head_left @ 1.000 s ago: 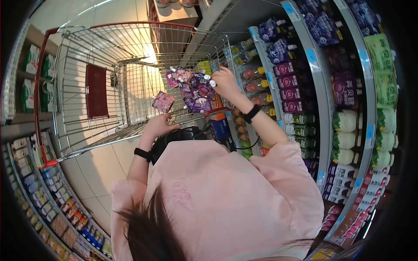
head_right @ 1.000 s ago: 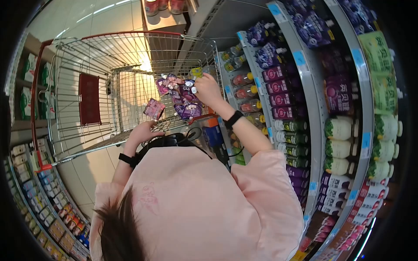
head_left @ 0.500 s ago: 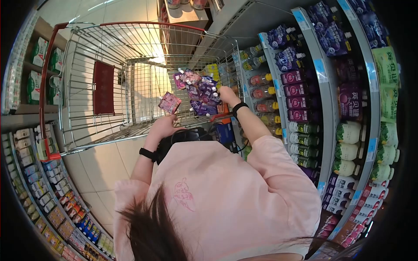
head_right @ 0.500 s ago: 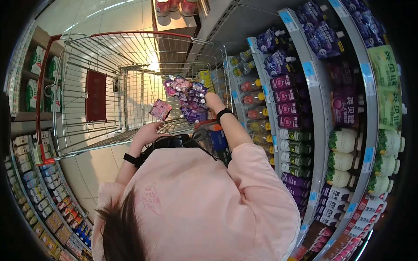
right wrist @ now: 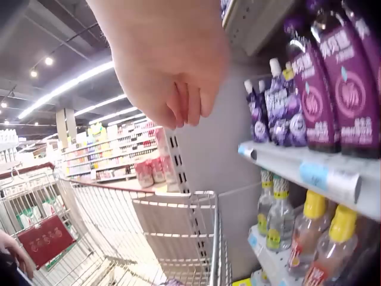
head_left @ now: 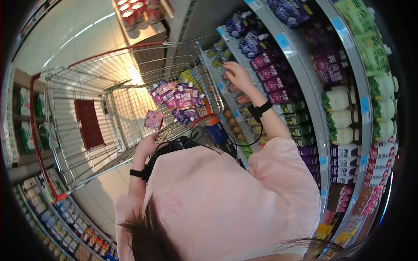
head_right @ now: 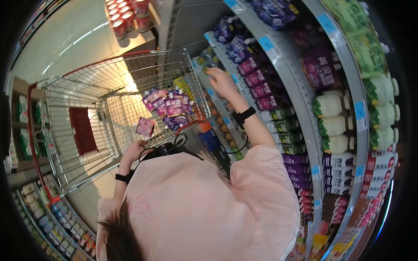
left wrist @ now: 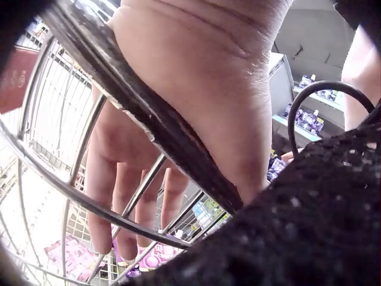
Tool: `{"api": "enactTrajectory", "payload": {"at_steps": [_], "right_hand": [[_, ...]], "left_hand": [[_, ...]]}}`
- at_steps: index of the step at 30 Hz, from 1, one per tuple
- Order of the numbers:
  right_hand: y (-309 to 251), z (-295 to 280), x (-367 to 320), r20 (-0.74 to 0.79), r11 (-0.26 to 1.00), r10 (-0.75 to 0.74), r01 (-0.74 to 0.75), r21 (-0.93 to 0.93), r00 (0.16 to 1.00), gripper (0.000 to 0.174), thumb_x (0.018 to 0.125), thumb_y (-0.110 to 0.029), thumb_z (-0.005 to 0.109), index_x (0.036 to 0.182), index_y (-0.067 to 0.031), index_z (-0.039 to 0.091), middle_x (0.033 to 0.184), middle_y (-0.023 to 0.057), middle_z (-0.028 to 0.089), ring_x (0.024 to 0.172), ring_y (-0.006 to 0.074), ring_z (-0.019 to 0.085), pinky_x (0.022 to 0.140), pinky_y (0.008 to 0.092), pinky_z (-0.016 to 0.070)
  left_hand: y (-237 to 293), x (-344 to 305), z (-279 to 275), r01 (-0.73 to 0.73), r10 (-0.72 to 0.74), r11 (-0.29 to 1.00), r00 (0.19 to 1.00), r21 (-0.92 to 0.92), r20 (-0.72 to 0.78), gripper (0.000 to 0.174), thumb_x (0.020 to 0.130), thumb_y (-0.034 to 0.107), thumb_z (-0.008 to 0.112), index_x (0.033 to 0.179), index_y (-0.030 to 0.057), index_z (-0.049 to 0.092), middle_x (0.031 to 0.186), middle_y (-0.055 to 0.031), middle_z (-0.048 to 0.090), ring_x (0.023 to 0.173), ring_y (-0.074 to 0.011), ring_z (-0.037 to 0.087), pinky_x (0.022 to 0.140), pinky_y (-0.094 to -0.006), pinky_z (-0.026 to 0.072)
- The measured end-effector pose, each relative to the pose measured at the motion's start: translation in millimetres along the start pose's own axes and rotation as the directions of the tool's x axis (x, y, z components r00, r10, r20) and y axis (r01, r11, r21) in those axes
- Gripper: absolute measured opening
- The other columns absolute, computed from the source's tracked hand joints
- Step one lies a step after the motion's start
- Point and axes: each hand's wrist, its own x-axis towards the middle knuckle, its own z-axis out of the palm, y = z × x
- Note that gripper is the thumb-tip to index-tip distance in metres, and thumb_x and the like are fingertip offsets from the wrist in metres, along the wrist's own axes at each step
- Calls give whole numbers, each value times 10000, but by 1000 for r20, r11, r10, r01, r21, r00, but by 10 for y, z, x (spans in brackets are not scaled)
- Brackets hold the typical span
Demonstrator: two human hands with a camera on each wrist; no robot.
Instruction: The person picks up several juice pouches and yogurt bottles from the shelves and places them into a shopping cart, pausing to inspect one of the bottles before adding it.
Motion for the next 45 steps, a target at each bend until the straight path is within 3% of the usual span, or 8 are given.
{"api": "enactTrajectory", "payload": {"at_steps": [7,13,19,26,32,35,38,45], "right_hand": [[-142,-1238,-310,-587,966,-191,45,-254,787,307,773,-39,577,1080,-42,576,1131,135,565,1019,305,554,839,345,463],[129,-2060,-638,-817,901,-135,-273,-337,561,388,762,-108,595,1138,-40,526,1225,194,448,1119,352,455,926,395,392],[351,-2544,-767,-823,639,-175,-574,-512,540,602,729,-241,632,1224,15,406,1218,244,432,1141,398,414,953,462,346],[579,-2838,-684,-861,527,198,-792,-308,468,772,737,-417,639,1295,22,337,1257,268,420,1177,397,402,978,503,310],[586,-2862,-620,-872,326,227,-878,-351,434,834,718,-473,654,1270,66,338,1200,280,484,1098,393,490,918,466,402],[459,-2866,-620,-885,412,252,-871,-268,391,783,708,-472,665,1275,-4,394,1266,216,458,1178,356,431,981,503,309],[351,-2851,-691,-878,397,224,-862,-315,423,807,702,-461,669,1304,-30,349,1111,227,566,999,375,557,839,453,445],[-202,-2699,-777,-759,622,333,-735,-270,560,453,690,-387,681,1059,-137,600,864,145,646,833,328,617,694,396,484]], "left_hand": [[50,-23,-1,-73,72,997,997,-13,-30,608,673,473,732,1004,-20,602,881,-200,642,841,-341,627,717,-371,489],[60,-28,23,-92,90,995,995,-31,-51,566,693,439,727,971,-37,597,841,-195,639,784,-337,626,679,-369,487],[105,-59,-5,-102,99,994,993,-35,-63,549,701,430,723,953,-41,596,830,-193,636,780,-332,625,675,-367,486],[100,-73,-15,-127,125,992,989,-15,-80,548,704,434,717,953,-40,597,840,-194,636,798,-332,625,685,-363,486],[47,-69,-1,-153,154,988,983,16,-103,533,704,435,712,945,-28,605,844,-193,640,798,-341,624,680,-367,487],[57,-64,2,-170,171,985,979,18,-108,526,703,438,711,934,-23,609,832,-193,641,786,-346,624,671,-369,488],[108,-87,-24,-163,162,987,982,-3,-102,526,702,440,711,930,-23,612,824,-193,642,775,-350,625,664,-371,489],[66,-76,-2,-151,147,988,984,-33,-100,522,703,432,712,935,-25,614,827,-188,643,781,-335,630,670,-367,489]]}}
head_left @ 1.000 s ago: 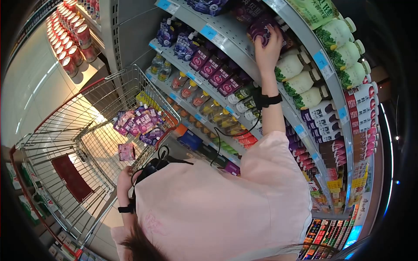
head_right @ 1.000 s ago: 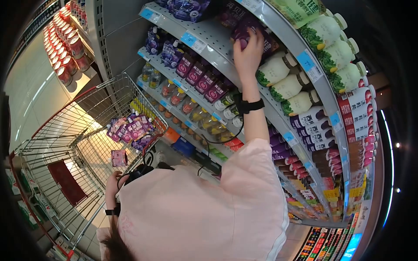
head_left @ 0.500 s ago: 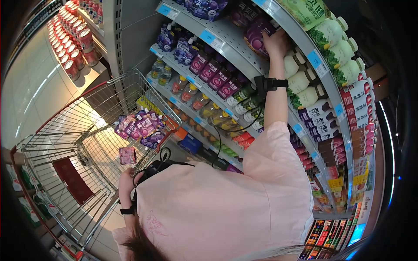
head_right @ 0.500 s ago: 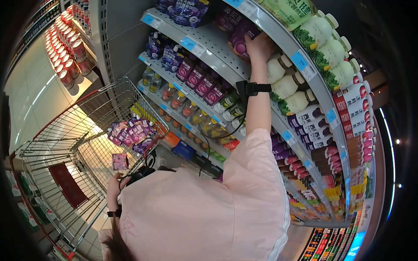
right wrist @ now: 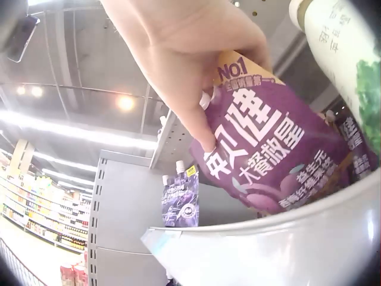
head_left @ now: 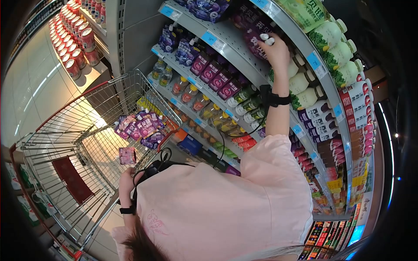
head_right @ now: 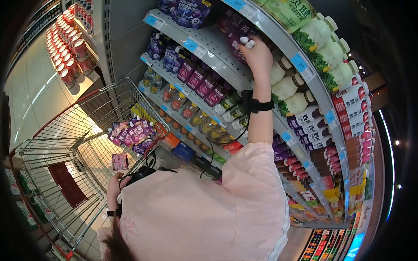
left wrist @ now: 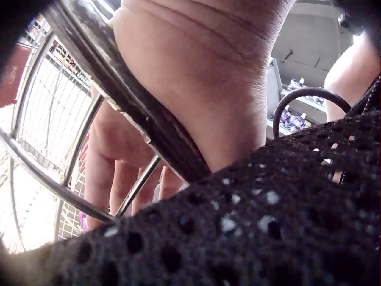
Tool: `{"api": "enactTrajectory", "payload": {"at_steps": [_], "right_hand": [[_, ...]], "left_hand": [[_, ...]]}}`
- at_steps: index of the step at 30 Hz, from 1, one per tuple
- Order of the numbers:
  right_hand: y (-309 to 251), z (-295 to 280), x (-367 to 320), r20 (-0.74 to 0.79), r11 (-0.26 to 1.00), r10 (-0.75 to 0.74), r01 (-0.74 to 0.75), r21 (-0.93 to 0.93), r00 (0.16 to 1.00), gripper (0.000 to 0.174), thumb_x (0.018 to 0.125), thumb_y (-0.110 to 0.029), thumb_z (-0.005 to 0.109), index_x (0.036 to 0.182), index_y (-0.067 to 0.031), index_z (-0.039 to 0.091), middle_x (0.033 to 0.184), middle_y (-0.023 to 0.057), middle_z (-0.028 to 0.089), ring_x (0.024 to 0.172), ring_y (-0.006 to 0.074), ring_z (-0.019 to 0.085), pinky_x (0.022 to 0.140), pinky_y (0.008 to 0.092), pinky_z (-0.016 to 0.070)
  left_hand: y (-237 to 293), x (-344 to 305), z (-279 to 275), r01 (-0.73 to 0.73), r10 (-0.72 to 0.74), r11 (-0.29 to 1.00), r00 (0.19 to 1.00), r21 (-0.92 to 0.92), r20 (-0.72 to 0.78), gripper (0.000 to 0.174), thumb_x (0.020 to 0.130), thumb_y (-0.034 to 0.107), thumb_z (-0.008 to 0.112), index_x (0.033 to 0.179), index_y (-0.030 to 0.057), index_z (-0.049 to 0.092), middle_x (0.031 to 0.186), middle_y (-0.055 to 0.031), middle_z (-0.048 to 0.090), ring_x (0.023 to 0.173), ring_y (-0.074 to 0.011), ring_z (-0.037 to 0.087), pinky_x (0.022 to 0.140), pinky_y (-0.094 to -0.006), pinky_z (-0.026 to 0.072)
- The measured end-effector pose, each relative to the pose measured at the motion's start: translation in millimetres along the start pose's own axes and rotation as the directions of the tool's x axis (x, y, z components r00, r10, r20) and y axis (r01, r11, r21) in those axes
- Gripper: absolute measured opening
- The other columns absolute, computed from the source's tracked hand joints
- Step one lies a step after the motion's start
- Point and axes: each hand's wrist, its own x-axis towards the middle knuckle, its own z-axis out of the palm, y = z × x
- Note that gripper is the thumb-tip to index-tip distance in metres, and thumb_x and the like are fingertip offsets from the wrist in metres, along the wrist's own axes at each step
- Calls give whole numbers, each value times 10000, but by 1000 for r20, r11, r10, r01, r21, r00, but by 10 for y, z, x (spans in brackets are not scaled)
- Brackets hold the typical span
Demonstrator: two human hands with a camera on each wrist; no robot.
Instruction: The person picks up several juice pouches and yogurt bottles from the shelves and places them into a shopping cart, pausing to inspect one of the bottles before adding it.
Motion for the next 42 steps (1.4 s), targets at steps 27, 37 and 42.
{"api": "enactTrajectory", "payload": {"at_steps": [27,37,42], "right_hand": [[-1786,2187,-2573,650,792,-593,194,579,475,226,714,-312,699,826,-117,676,747,100,647,703,287,620,613,393,475],[-1549,2918,-2783,789,855,-470,-18,519,396,537,761,-252,690,1214,-51,485,1154,173,558,1043,312,554,859,416,460],[-1357,2394,-2045,637,636,-546,-224,738,544,441,834,-201,608,1215,-26,472,1147,163,568,1092,265,539,893,370,441]], "left_hand": [[9,-6,-30,46,-46,991,999,122,3,651,668,543,700,1044,21,602,903,-185,645,843,-337,624,739,-386,497],[61,-3,-62,62,-64,992,998,112,19,626,680,523,702,1019,7,598,893,-187,644,857,-352,619,737,-393,493],[-14,14,0,46,-47,997,999,58,17,658,676,528,704,1056,4,583,926,-195,639,878,-357,612,753,-392,490]]}}
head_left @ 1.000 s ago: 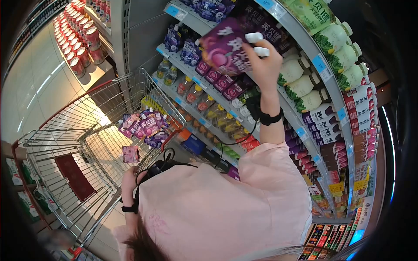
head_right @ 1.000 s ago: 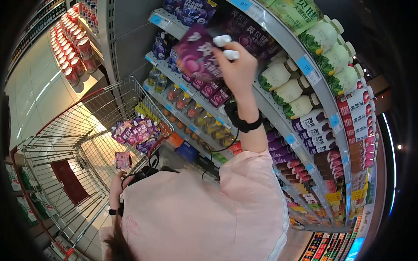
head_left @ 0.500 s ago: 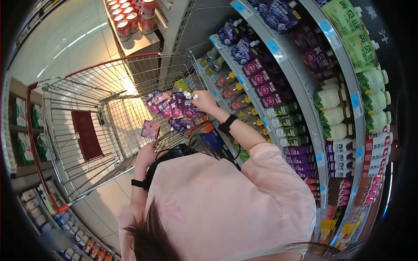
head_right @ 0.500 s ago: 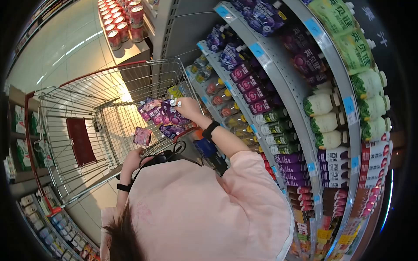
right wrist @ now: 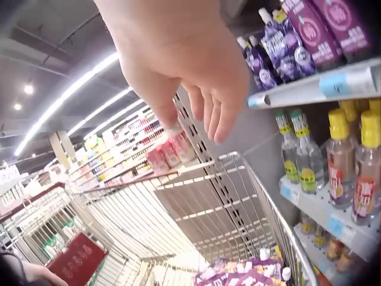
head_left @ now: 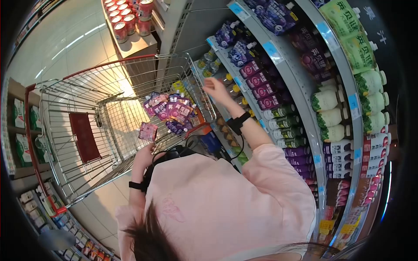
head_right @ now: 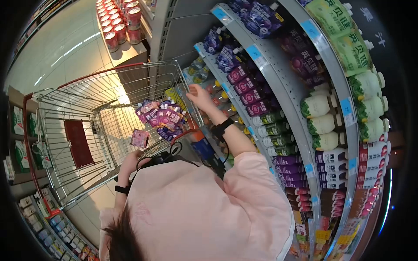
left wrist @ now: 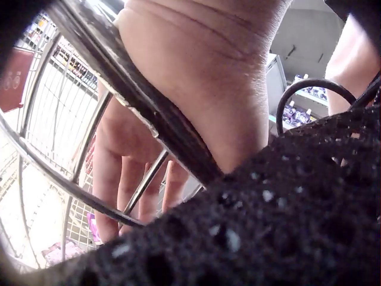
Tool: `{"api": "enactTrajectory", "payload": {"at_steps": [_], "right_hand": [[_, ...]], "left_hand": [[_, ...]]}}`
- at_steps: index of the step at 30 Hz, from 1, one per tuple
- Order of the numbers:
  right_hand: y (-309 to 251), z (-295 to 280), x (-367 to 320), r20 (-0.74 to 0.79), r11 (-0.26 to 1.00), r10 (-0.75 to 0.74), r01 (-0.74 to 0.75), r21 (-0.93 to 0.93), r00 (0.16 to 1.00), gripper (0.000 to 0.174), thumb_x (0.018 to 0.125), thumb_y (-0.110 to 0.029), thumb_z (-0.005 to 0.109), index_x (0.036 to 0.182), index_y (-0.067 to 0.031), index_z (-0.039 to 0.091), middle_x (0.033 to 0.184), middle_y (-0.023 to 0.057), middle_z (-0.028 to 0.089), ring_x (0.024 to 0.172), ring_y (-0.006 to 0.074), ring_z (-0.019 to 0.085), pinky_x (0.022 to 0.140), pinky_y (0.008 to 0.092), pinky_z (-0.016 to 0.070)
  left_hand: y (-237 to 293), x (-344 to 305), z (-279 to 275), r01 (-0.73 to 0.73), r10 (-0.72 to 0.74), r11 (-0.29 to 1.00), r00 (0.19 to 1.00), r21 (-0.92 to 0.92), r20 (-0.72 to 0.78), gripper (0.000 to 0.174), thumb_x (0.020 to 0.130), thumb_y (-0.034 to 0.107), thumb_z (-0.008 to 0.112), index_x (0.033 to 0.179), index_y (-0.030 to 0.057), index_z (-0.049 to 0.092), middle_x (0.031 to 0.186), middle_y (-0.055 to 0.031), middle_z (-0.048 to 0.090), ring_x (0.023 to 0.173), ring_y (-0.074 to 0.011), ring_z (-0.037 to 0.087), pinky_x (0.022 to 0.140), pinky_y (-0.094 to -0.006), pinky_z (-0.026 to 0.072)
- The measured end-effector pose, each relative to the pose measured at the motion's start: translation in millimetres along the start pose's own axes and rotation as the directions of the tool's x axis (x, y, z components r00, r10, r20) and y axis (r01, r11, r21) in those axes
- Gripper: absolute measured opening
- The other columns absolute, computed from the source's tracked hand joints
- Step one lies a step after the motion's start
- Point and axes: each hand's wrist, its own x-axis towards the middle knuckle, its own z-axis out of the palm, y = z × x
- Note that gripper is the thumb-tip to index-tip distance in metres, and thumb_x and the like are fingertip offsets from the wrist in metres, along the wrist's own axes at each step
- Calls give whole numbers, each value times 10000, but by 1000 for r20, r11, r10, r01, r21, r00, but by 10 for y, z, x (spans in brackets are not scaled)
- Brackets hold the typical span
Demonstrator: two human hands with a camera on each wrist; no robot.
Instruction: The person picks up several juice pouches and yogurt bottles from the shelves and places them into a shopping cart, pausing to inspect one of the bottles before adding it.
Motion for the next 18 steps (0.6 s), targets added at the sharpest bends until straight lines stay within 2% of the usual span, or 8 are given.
{"api": "enactTrajectory", "payload": {"at_steps": [2,4,6,9,13,16,17,18], "right_hand": [[-115,-320,-51,-78,994,-101,104,42,992,387,844,-176,601,1184,-22,500,1136,146,575,1059,248,560,872,362,455],[-555,-670,-248,-180,988,-103,121,94,978,334,851,-136,587,1156,-18,519,1100,117,596,1021,224,578,824,329,478],[-684,-979,-345,-309,967,-222,250,52,925,308,849,-104,583,1138,-10,531,1073,103,605,983,190,592,804,297,481],[-1004,-1445,-554,-471,942,-276,333,40,838,284,842,-54,580,1117,2,535,1053,108,605,936,157,602,793,277,480],[-1233,-2035,-769,-620,936,-349,299,-188,703,289,844,-103,594,1113,-10,541,1028,102,614,903,152,595,740,278,480],[-1206,-2427,-824,-709,941,-325,285,-180,625,476,846,-118,597,1249,17,383,1081,148,578,956,162,572,786,278,464],[-1213,-2539,-840,-719,952,-300,241,-187,627,583,841,-137,610,1297,41,292,1146,193,526,1011,194,549,827,291,455],[-1142,-2677,-827,-727,949,-314,187,-253,610,657,819,-181,641,1309,50,269,1181,218,492,1046,227,530,859,317,447]], "left_hand": [[26,-5,-25,17,-16,1000,1000,-25,22,665,674,529,705,1057,1,581,934,-198,638,884,-356,612,758,-391,490],[21,1,-23,24,-23,999,999,-44,40,656,676,525,704,1048,-2,586,919,-199,639,875,-353,614,741,-386,489],[56,-11,-53,37,-32,997,997,-66,67,647,678,519,704,1042,-3,590,907,-200,640,863,-353,616,728,-385,488],[-30,9,17,22,-20,998,999,-57,36,628,682,501,707,1038,-2,593,881,-204,639,835,-345,623,709,-379,486],[56,0,-46,36,-31,997,997,-73,65,624,694,473,709,1050,-24,586,873,-208,643,826,-339,630,709,-370,488],[121,-12,-69,41,-37,997,997,-59,75,615,703,456,706,1051,-37,586,851,-207,647,812,-336,635,707,-368,490],[104,-7,-66,39,-35,998,997,-56,73,611,703,454,705,1048,-37,588,849,-207,647,810,-335,635,706,-368,490],[86,-4,-62,38,-34,998,997,-55,71,608,703,452,705,1046,-36,590,846,-207,648,808,-333,636,705,-368,490]]}}
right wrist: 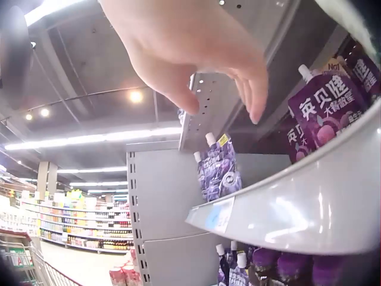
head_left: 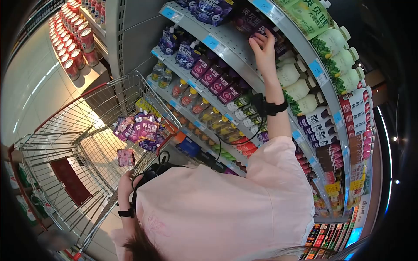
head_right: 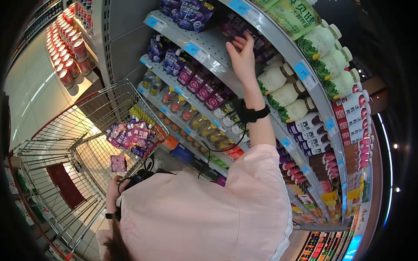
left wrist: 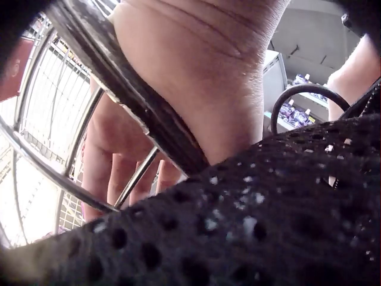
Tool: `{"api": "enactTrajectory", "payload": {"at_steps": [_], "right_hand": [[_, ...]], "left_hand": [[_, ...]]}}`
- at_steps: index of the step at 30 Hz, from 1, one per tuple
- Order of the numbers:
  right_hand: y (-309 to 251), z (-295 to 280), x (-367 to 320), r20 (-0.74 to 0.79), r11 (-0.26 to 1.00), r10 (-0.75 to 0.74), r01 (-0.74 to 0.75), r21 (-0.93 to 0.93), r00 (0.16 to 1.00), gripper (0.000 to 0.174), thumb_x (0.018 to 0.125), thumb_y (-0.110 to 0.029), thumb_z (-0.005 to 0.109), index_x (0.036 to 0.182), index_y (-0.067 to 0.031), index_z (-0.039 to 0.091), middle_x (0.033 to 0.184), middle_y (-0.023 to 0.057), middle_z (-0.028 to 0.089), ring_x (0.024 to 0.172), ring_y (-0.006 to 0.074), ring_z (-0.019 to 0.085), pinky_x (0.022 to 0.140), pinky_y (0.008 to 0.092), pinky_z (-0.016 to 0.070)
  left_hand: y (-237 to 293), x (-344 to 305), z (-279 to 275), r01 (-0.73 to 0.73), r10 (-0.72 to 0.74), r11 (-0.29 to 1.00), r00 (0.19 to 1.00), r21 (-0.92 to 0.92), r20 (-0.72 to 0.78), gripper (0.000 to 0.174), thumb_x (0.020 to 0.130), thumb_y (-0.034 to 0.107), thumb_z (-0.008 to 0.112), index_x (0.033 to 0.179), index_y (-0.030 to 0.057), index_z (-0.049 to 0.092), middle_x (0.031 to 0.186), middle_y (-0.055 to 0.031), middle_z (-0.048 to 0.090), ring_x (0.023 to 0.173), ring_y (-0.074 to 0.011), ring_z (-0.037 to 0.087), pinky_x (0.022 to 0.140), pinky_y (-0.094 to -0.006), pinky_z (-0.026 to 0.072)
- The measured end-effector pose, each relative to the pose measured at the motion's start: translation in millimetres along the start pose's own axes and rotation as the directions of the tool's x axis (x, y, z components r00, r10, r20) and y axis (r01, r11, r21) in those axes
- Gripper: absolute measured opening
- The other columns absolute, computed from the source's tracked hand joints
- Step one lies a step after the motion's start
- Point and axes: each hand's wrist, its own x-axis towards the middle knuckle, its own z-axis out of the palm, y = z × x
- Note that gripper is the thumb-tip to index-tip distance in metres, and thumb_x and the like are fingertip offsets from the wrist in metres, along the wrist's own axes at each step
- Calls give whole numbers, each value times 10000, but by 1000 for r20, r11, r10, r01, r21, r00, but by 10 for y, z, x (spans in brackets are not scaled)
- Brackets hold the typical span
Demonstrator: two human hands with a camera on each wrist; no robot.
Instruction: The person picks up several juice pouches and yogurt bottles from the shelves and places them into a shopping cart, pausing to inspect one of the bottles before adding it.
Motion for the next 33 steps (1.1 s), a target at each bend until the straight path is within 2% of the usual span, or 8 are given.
{"api": "enactTrajectory", "payload": {"at_steps": [5,8,13,17,26,30,31,33], "right_hand": [[439,-273,513,34,947,-82,89,-310,996,775,744,-316,691,1311,47,307,1187,230,495,1084,314,514,911,371,416],[601,-334,793,-105,520,-40,-69,-852,994,732,738,-439,654,1223,61,430,1179,243,507,1087,357,506,928,387,400],[920,-426,1023,-212,517,16,-189,-835,977,717,780,-589,520,1196,-5,514,1157,229,545,1075,368,523,901,431,421],[724,-403,934,-181,349,-127,-127,-929,975,730,779,-555,548,1273,-31,431,1248,209,482,1128,369,480,914,422,412],[695,-382,866,-183,398,-13,-162,-903,983,593,749,-397,650,1225,-84,481,1230,182,496,1137,344,476,918,420,412],[359,-214,677,-116,363,-4,-106,-926,993,383,791,-312,615,1067,-60,530,1010,166,609,911,332,601,748,426,493],[160,-147,521,-43,312,-18,-35,-949,999,199,760,-127,576,947,-62,555,889,82,625,787,281,622,664,355,507],[-140,-30,212,48,356,-276,148,-923,960,122,749,-104,570,866,-85,543,788,49,596,695,254,604,604,344,485]], "left_hand": [[-60,16,24,-11,12,999,1000,-30,14,602,711,456,691,1041,-37,592,835,-201,648,791,-328,636,694,-369,489],[-41,19,27,-19,19,1000,1000,-18,17,599,715,457,685,1042,-36,588,824,-193,648,776,-326,634,685,-370,487],[-111,29,59,-71,71,997,997,3,-28,577,717,457,682,1018,-27,590,798,-184,645,751,-322,632,662,-379,483],[-62,0,37,-79,80,997,995,13,-52,564,708,464,689,970,-25,593,760,-184,637,721,-321,628,629,-380,481],[-33,-4,17,-77,77,997,997,21,-29,556,700,456,699,957,-27,600,725,-182,630,695,-317,625,615,-369,479],[-103,10,58,-82,82,997,996,10,-43,571,698,464,699,973,-26,597,771,-192,637,742,-326,631,647,-371,486],[-104,5,50,-85,85,996,995,12,-47,575,698,467,699,977,-25,596,783,-194,639,754,-329,632,656,-372,487],[-64,-19,23,-79,80,997,995,23,-55,583,697,475,697,980,-25,597,806,-196,642,764,-334,631,662,-378,488]]}}
